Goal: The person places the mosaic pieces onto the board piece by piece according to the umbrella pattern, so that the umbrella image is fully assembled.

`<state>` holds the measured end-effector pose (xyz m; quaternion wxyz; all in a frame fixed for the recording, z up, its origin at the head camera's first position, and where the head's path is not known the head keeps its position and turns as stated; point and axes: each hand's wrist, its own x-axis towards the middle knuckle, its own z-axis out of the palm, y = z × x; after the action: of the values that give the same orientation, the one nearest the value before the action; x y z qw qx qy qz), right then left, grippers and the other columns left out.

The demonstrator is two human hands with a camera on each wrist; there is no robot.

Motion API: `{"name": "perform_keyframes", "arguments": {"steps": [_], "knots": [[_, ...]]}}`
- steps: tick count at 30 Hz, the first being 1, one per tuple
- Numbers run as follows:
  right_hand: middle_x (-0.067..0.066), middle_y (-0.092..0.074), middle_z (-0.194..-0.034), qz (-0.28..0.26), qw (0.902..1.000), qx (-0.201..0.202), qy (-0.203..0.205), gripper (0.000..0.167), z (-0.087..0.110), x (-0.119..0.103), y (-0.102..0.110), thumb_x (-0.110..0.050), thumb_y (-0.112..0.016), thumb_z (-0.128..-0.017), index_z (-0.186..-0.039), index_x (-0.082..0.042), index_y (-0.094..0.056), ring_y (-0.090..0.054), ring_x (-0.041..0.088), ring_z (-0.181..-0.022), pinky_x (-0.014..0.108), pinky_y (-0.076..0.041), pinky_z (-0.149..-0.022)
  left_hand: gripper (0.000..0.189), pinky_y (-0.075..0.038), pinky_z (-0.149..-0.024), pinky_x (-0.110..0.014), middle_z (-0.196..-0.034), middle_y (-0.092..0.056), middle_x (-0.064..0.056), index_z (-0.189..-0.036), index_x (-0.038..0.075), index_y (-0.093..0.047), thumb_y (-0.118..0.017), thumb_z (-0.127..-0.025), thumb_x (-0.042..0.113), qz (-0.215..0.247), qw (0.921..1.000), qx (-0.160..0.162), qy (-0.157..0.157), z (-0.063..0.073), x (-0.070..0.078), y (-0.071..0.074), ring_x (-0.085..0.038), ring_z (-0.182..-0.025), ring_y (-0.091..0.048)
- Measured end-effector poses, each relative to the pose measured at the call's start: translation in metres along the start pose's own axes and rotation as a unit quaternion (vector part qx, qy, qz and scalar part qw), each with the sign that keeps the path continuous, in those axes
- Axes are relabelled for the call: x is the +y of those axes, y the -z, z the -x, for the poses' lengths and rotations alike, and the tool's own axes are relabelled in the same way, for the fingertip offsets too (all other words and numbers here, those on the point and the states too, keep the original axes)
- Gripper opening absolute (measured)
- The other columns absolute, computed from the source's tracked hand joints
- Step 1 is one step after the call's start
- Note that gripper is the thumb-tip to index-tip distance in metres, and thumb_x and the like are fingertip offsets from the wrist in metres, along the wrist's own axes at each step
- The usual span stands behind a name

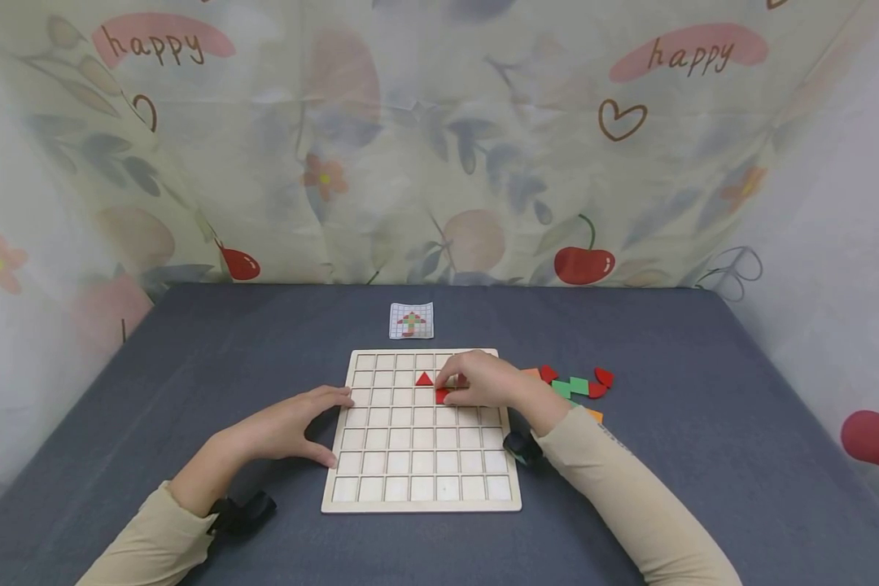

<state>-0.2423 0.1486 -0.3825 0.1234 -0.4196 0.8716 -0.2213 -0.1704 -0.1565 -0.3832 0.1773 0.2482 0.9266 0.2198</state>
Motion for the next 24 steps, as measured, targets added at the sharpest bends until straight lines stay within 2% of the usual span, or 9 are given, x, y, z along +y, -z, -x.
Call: {"name": "perform_keyframes", "arguments": {"steps": [6,11,13,18,20,24], "knots": [[0.002,-0.068,-0.101,-0.005,0.9998,0.01,-0.017,0.021,0.003,0.001,0.002,-0.017,-0.068,-0.085,-0.105,-0.011,-0.07,-0.055,0.005,-0.075,0.02,-0.048,-0.069,0.079,-0.034,-0.108,-0.048,-0.147,-0.037,-0.015,-0.134,0.005,-0.046,-0.08,-0.07,0.037,0.002,1.0,-0.001,0.003,0.0,0.0,0.0,-0.032,-0.135,-0.037],[0.006,-0.068,-0.106,-0.028,0.9969,0.05,-0.053,0.024,0.016,0.007,0.014,-0.017,-0.067,-0.086,-0.109,-0.009,-0.068,-0.062,0.013,-0.086,0.03,-0.052,-0.078,0.079,-0.033,-0.108,-0.048,-0.147,-0.037,-0.014,-0.134,0.005,-0.046,-0.08,-0.07,0.038,0.004,1.0,-0.003,0.008,-0.001,0.0,0.001,-0.032,-0.135,-0.037],[0.007,-0.068,-0.106,-0.035,0.9941,0.072,-0.073,0.026,0.024,0.012,0.021,-0.016,-0.067,-0.086,-0.11,-0.008,-0.068,-0.062,0.016,-0.088,0.032,-0.052,-0.08,0.079,-0.033,-0.108,-0.048,-0.148,-0.037,-0.014,-0.134,0.006,-0.046,-0.08,-0.07,0.038,0.006,0.9999,-0.003,0.011,-0.002,0.0,0.001,-0.031,-0.135,-0.037],[0.012,-0.068,-0.106,-0.047,0.9836,0.121,-0.125,0.027,0.048,0.028,0.036,-0.015,-0.067,-0.086,-0.111,-0.005,-0.067,-0.06,0.013,-0.08,0.027,-0.051,-0.071,0.079,-0.033,-0.108,-0.048,-0.148,-0.037,-0.013,-0.134,0.006,-0.047,-0.08,-0.069,0.038,0.007,0.9999,-0.005,0.013,-0.002,0.0,0.001,-0.031,-0.135,-0.037],[0.013,-0.068,-0.108,-0.051,0.9792,0.133,-0.145,0.028,0.057,0.035,0.04,-0.017,-0.067,-0.087,-0.112,-0.005,-0.067,-0.061,0.013,-0.079,0.026,-0.051,-0.068,0.08,-0.033,-0.109,-0.048,-0.148,-0.037,-0.013,-0.134,0.006,-0.047,-0.08,-0.069,0.038,0.008,0.9998,-0.006,0.015,-0.002,0.0,0.002,-0.031,-0.135,-0.037],[0.015,-0.067,-0.112,-0.055,0.9725,0.143,-0.175,0.031,0.074,0.047,0.046,-0.022,-0.066,-0.087,-0.114,-0.005,-0.066,-0.063,0.014,-0.082,0.027,-0.051,-0.071,0.08,-0.032,-0.109,-0.049,-0.148,-0.036,-0.013,-0.134,0.007,-0.046,-0.08,-0.069,0.038,0.008,0.9998,-0.008,0.018,-0.003,0.0,0.002,-0.031,-0.135,-0.037]]}}
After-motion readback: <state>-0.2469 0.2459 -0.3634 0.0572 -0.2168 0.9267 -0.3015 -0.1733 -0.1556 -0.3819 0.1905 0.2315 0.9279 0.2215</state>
